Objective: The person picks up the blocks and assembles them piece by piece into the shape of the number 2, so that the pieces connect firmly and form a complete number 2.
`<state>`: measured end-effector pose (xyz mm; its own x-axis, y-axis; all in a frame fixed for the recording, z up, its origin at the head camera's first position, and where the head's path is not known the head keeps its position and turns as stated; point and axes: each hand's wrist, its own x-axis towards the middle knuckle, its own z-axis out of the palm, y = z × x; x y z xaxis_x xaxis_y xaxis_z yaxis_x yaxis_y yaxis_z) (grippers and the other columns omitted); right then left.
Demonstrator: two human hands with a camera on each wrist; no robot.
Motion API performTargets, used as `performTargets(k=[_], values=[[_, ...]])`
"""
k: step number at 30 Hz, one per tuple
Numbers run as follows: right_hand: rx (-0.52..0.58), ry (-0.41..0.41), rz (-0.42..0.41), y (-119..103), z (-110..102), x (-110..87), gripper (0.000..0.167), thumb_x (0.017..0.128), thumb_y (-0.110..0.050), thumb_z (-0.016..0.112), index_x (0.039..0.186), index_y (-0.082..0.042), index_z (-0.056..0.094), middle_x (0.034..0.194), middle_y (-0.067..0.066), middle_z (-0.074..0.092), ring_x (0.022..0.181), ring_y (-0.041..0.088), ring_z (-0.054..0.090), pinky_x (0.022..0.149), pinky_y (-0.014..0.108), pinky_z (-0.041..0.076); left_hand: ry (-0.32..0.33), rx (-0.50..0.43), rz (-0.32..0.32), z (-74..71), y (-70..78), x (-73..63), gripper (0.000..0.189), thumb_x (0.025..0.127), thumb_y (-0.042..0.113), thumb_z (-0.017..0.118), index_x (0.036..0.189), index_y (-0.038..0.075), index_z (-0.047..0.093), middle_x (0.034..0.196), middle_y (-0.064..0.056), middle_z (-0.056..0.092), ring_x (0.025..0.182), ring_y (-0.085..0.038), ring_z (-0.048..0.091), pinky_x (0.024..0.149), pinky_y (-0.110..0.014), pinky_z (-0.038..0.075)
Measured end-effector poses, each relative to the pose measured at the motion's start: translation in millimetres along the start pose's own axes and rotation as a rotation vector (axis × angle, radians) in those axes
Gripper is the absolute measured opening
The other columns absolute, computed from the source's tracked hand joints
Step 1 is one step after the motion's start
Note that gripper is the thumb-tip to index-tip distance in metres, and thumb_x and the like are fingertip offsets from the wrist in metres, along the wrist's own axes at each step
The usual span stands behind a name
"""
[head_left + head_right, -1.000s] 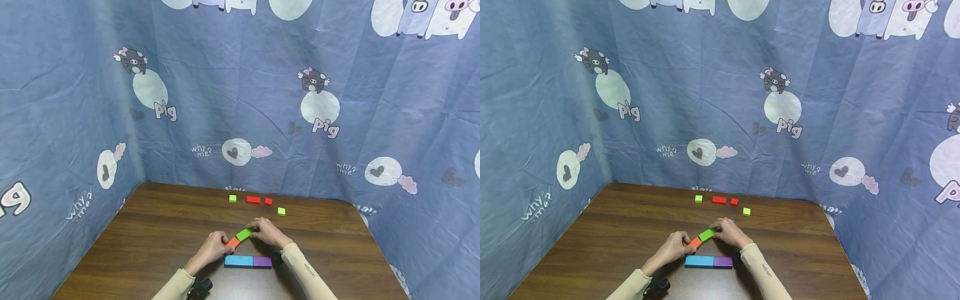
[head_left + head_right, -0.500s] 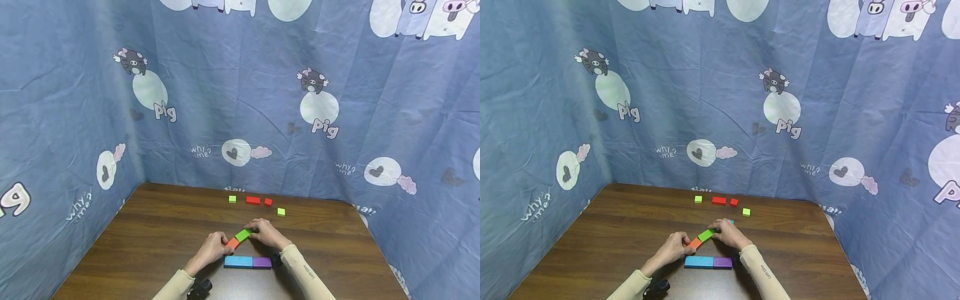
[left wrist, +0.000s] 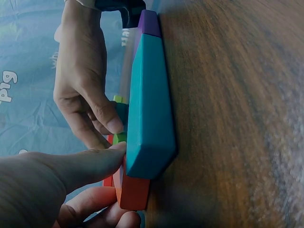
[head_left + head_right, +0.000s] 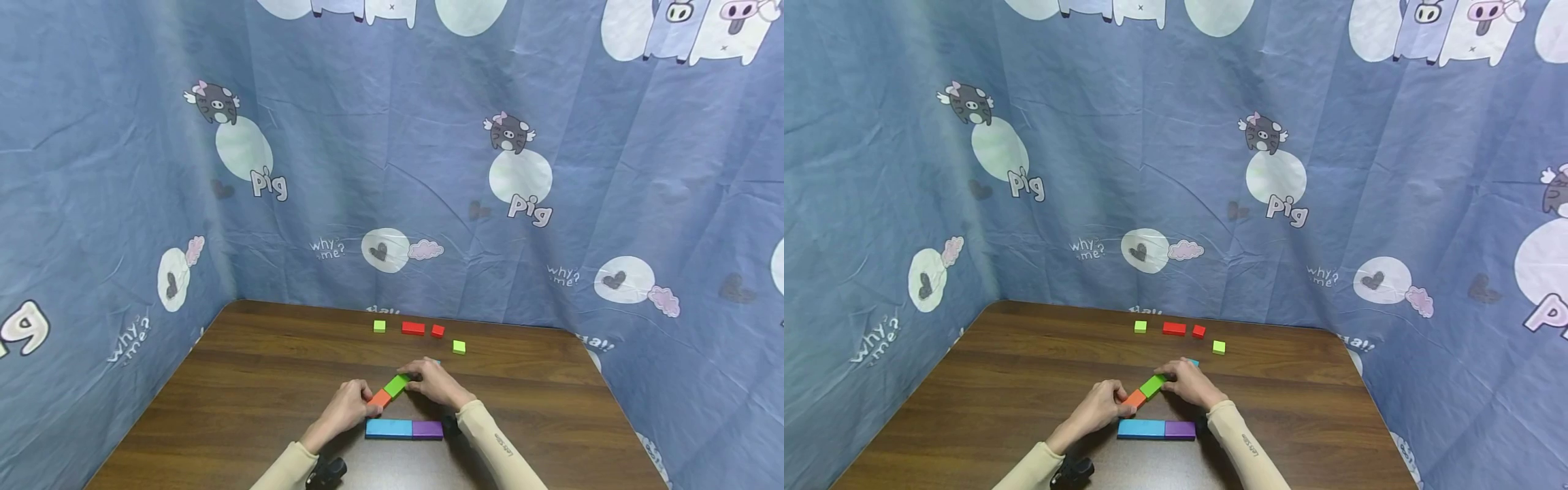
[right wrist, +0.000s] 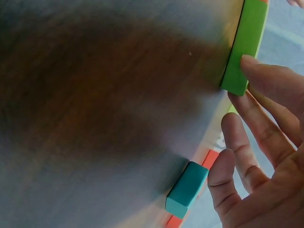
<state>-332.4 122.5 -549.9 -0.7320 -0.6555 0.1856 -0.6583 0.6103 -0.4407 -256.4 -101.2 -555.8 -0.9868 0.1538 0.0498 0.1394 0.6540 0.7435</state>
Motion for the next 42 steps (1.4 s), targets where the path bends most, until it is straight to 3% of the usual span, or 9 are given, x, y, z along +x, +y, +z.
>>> performTargets(k=[7, 26, 37, 42], values=[[0.001, 0.009, -0.024, 1, 2, 0.9, 0.032, 0.085, -0.015, 0.072, 0.117, -0.012, 0.069, 0.111, 0.0, 0.071, 0.098, 0.014, 0.061, 0.085, 0.029, 0.048, 0.004, 0.007, 0.019, 2.0, -2.6, 0.8, 0.025, 0.072, 0.016, 0.083, 0.078, 0.005, 0.062, 0.075, -0.001, 0.059, 0.066, -0.013, 0.049, 0.056, -0.026, 0.039], [0.074, -0.012, 0.058, 0, 3, 1.0, 0.041, 0.084, -0.018, 0.074, 0.123, -0.013, 0.065, 0.11, -0.002, 0.069, 0.093, 0.01, 0.059, 0.082, 0.028, 0.048, -0.006, -0.003, 0.019, 1.3, -3.7, 0.7, 0.024, 0.072, 0.018, 0.082, 0.078, 0.006, 0.062, 0.076, 0.0, 0.059, 0.067, -0.014, 0.049, 0.057, -0.027, 0.039], [0.2, -0.003, 0.094, 2, -3, -4.4, 0.044, 0.084, -0.014, 0.074, 0.126, -0.011, 0.062, 0.117, 0.001, 0.068, 0.103, 0.016, 0.065, 0.088, 0.035, 0.051, 0.0, -0.011, 0.019, 0.6, -4.9, 0.3, 0.025, 0.072, 0.018, 0.082, 0.078, 0.007, 0.061, 0.077, -0.001, 0.059, 0.067, -0.014, 0.049, 0.058, -0.027, 0.039], [0.191, 0.028, 0.116, 5, -11, -8.3, 0.046, 0.086, -0.018, 0.073, 0.129, -0.013, 0.06, 0.124, 0.002, 0.065, 0.11, 0.021, 0.061, 0.092, 0.042, 0.048, 0.0, -0.008, 0.012, 1.4, -4.7, 0.5, 0.024, 0.072, 0.018, 0.082, 0.078, 0.007, 0.061, 0.077, -0.001, 0.058, 0.067, -0.014, 0.049, 0.058, -0.027, 0.039]])
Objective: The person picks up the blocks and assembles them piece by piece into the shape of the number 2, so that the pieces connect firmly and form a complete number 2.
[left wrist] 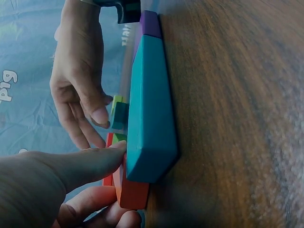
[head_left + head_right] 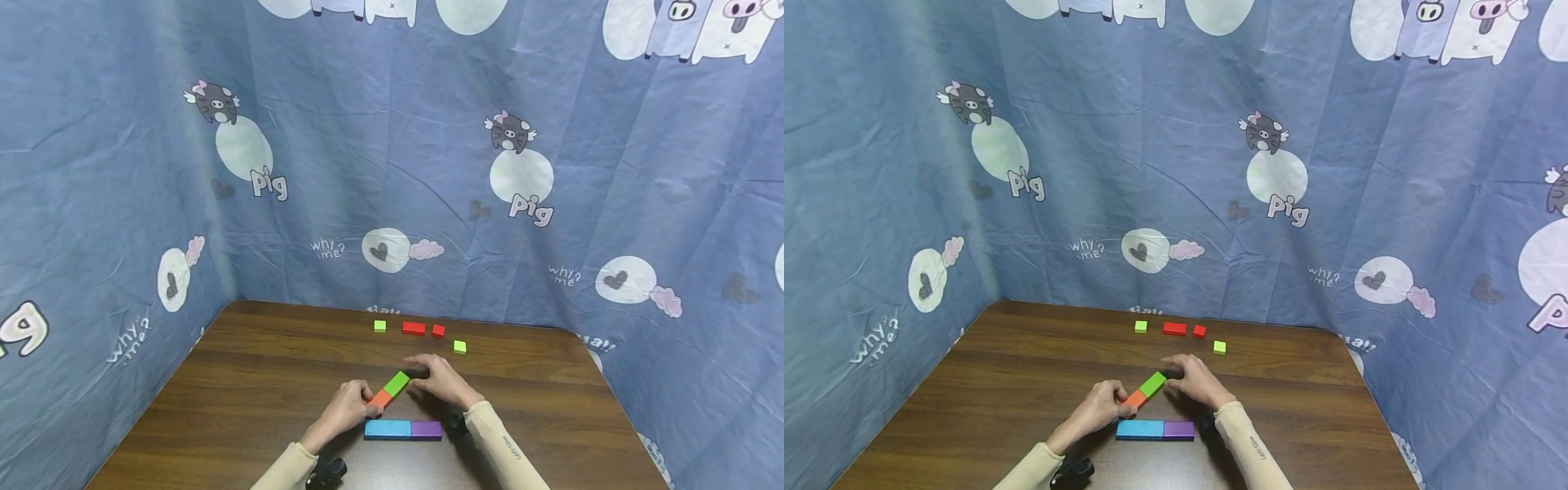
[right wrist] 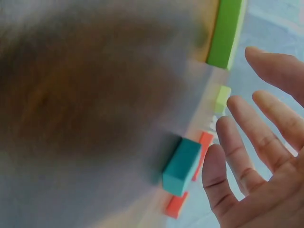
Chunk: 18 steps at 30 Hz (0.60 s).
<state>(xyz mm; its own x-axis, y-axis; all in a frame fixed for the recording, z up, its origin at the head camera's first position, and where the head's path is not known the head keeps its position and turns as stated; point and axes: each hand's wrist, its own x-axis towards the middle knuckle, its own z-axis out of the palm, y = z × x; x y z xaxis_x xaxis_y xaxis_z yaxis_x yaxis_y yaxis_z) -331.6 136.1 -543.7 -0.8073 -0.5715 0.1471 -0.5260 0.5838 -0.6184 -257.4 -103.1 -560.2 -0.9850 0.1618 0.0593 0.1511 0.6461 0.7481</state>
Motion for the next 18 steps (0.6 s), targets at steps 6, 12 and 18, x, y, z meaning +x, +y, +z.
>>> performTargets(k=[6, 12, 18], values=[[0.006, 0.063, 0.02, 4, -13, -5.1, 0.048, 0.086, -0.021, 0.072, 0.131, -0.012, 0.058, 0.125, 0.007, 0.063, 0.105, 0.026, 0.06, 0.086, 0.042, 0.048, 0.01, 0.009, -0.008, -0.2, 1.4, 0.1, 0.025, 0.072, 0.018, 0.083, 0.077, 0.007, 0.061, 0.076, -0.001, 0.058, 0.066, -0.013, 0.048, 0.057, -0.026, 0.039], [0.084, 0.119, 0.04, 11, -22, -10.7, 0.046, 0.086, -0.015, 0.072, 0.129, -0.007, 0.058, 0.123, 0.014, 0.062, 0.107, 0.031, 0.062, 0.087, 0.047, 0.05, 0.02, 0.014, -0.001, -1.1, 2.0, 0.0, 0.025, 0.072, 0.017, 0.083, 0.077, 0.006, 0.061, 0.076, -0.001, 0.058, 0.067, -0.013, 0.049, 0.057, -0.026, 0.039], [0.134, 0.133, 0.054, 18, -28, -15.8, 0.044, 0.088, -0.013, 0.07, 0.129, -0.004, 0.057, 0.129, 0.016, 0.059, 0.11, 0.038, 0.062, 0.087, 0.049, 0.051, 0.005, 0.003, -0.006, -0.4, 1.3, 0.2, 0.025, 0.072, 0.017, 0.082, 0.078, 0.006, 0.061, 0.077, -0.001, 0.058, 0.067, -0.013, 0.049, 0.056, -0.027, 0.039]])
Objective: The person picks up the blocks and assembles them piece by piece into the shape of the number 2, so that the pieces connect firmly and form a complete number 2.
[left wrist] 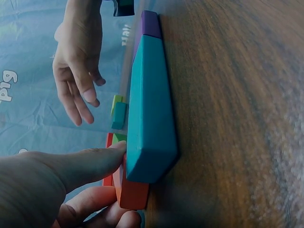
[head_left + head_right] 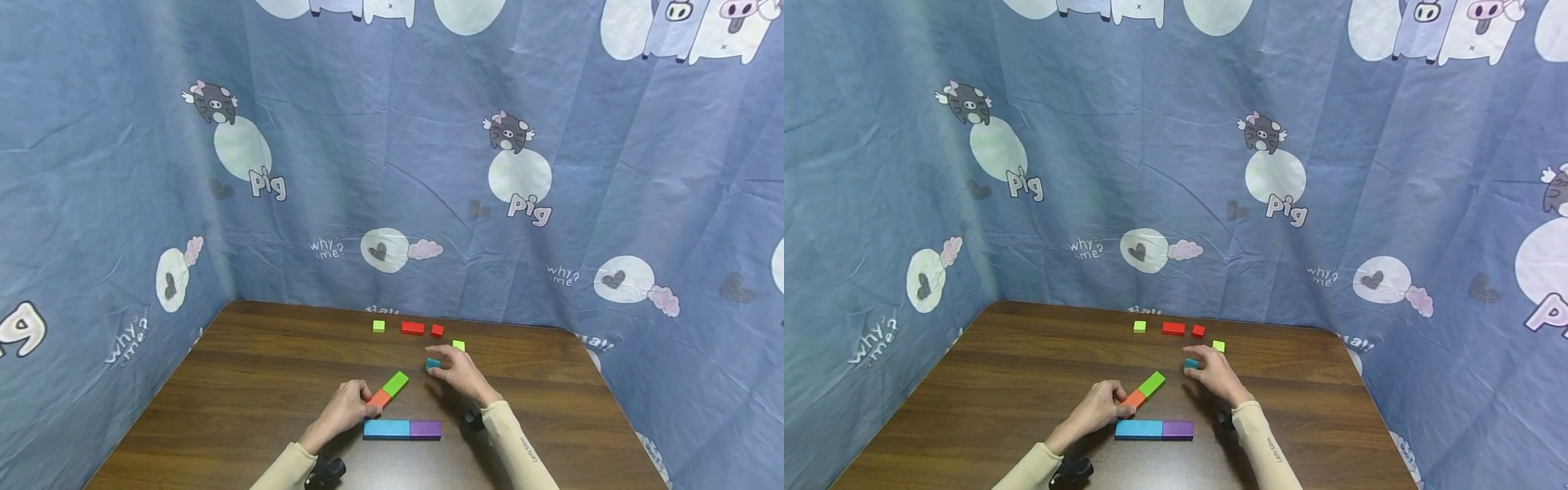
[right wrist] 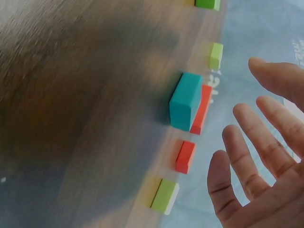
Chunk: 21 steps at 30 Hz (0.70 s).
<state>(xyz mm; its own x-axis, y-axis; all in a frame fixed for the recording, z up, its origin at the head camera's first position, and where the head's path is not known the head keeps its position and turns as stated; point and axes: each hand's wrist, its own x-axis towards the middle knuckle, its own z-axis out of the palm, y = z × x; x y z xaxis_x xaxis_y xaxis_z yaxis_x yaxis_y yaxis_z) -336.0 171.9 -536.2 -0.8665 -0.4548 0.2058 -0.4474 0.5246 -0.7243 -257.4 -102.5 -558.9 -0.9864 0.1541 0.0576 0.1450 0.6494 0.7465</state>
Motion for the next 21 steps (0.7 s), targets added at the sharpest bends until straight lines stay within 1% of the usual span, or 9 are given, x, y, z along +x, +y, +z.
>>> performTargets(k=[1, 7, 14, 21], values=[[0.006, -0.001, 0.003, 1, -1, -0.3, 0.044, 0.088, -0.013, 0.069, 0.13, -0.004, 0.057, 0.129, 0.017, 0.059, 0.109, 0.038, 0.062, 0.086, 0.048, 0.051, -0.003, -0.003, -0.008, 0.3, 0.0, 0.1, 0.025, 0.072, 0.017, 0.082, 0.079, 0.006, 0.061, 0.077, -0.001, 0.058, 0.067, -0.014, 0.049, 0.056, -0.027, 0.039], [0.017, 0.012, 0.031, 4, -3, -2.1, 0.044, 0.088, -0.013, 0.07, 0.129, -0.004, 0.057, 0.127, 0.015, 0.061, 0.107, 0.035, 0.064, 0.086, 0.045, 0.052, 0.001, 0.003, -0.006, 1.4, -0.6, 0.4, 0.024, 0.072, 0.017, 0.082, 0.078, 0.007, 0.061, 0.077, -0.001, 0.059, 0.068, -0.014, 0.05, 0.058, -0.028, 0.04], [-0.054, 0.06, 0.028, 13, -4, -2.5, 0.038, 0.085, -0.011, 0.072, 0.121, -0.003, 0.064, 0.118, 0.01, 0.065, 0.106, 0.03, 0.065, 0.09, 0.044, 0.051, -0.003, 0.001, -0.012, -0.1, 0.1, 0.2, 0.025, 0.072, 0.017, 0.082, 0.078, 0.005, 0.061, 0.076, -0.002, 0.058, 0.068, -0.014, 0.049, 0.058, -0.028, 0.04], [-0.116, 0.087, 0.045, 21, -1, -2.5, 0.032, 0.082, -0.01, 0.073, 0.113, -0.004, 0.068, 0.113, 0.009, 0.067, 0.1, 0.026, 0.064, 0.088, 0.044, 0.05, -0.009, -0.001, -0.021, -0.7, 1.9, -0.1, 0.025, 0.073, 0.016, 0.082, 0.08, 0.004, 0.061, 0.077, -0.002, 0.058, 0.068, -0.014, 0.049, 0.057, -0.027, 0.039]])
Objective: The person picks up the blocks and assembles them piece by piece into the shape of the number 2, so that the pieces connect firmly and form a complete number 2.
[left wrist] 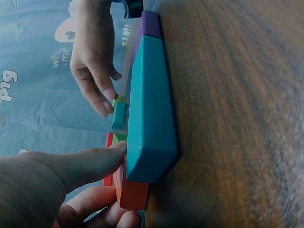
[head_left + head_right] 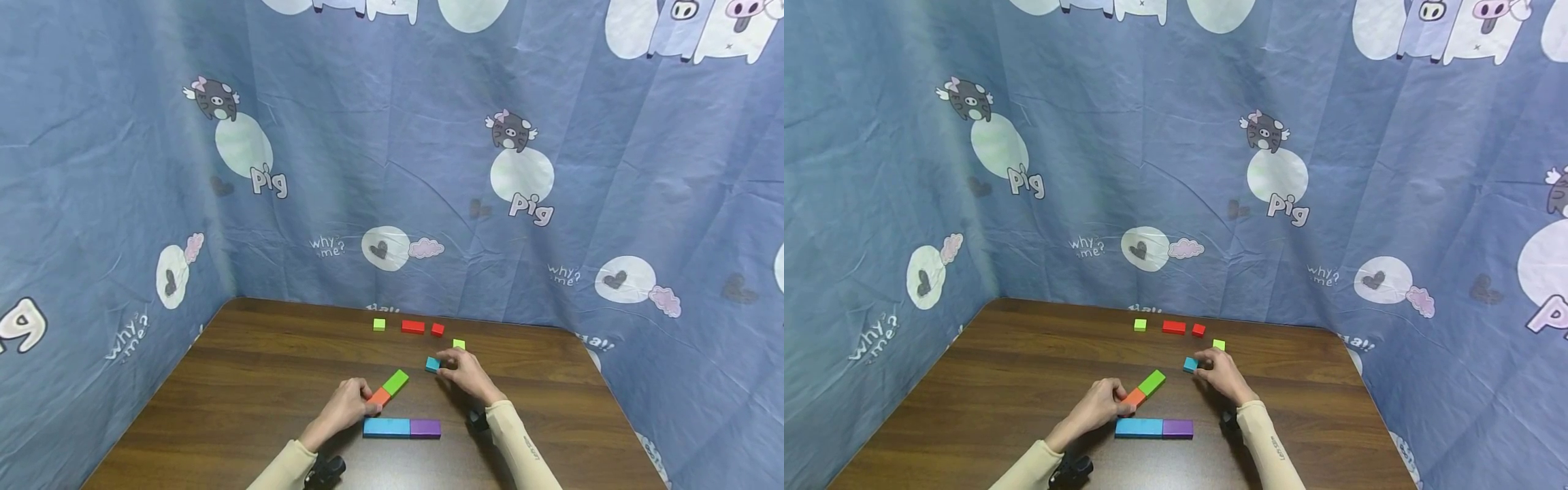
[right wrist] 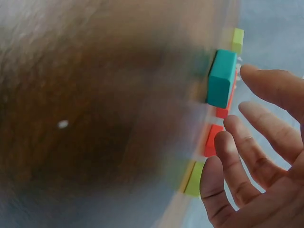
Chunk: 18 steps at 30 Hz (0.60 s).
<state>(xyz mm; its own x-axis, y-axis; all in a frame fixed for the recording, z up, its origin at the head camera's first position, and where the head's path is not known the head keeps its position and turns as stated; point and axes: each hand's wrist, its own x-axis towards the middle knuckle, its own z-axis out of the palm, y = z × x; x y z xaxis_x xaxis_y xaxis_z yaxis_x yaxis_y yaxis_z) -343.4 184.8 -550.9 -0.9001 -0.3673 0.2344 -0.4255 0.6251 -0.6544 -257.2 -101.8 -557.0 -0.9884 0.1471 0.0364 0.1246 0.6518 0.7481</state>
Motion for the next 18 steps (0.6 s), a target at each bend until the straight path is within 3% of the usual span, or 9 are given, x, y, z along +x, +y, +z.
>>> performTargets(k=[10, 18], values=[[-0.007, 0.005, 0.039, 7.7, 6.8, 2.6, 0.029, 0.081, -0.013, 0.075, 0.109, -0.004, 0.069, 0.106, 0.008, 0.068, 0.091, 0.018, 0.064, 0.08, 0.032, 0.049, 0.007, 0.009, 0.013, 0.2, 0.0, -0.6, 0.025, 0.071, 0.016, 0.083, 0.079, 0.005, 0.062, 0.076, -0.002, 0.059, 0.068, -0.014, 0.05, 0.059, -0.028, 0.04], [-0.005, -0.03, 0.022, 2.5, 8.9, 6.2, 0.027, 0.081, -0.009, 0.074, 0.107, -0.003, 0.07, 0.102, 0.009, 0.069, 0.089, 0.017, 0.063, 0.076, 0.028, 0.049, 0.016, 0.011, 0.013, -0.1, -1.4, 0.3, 0.025, 0.071, 0.017, 0.083, 0.078, 0.006, 0.062, 0.075, -0.001, 0.059, 0.067, -0.013, 0.049, 0.058, -0.027, 0.039]])
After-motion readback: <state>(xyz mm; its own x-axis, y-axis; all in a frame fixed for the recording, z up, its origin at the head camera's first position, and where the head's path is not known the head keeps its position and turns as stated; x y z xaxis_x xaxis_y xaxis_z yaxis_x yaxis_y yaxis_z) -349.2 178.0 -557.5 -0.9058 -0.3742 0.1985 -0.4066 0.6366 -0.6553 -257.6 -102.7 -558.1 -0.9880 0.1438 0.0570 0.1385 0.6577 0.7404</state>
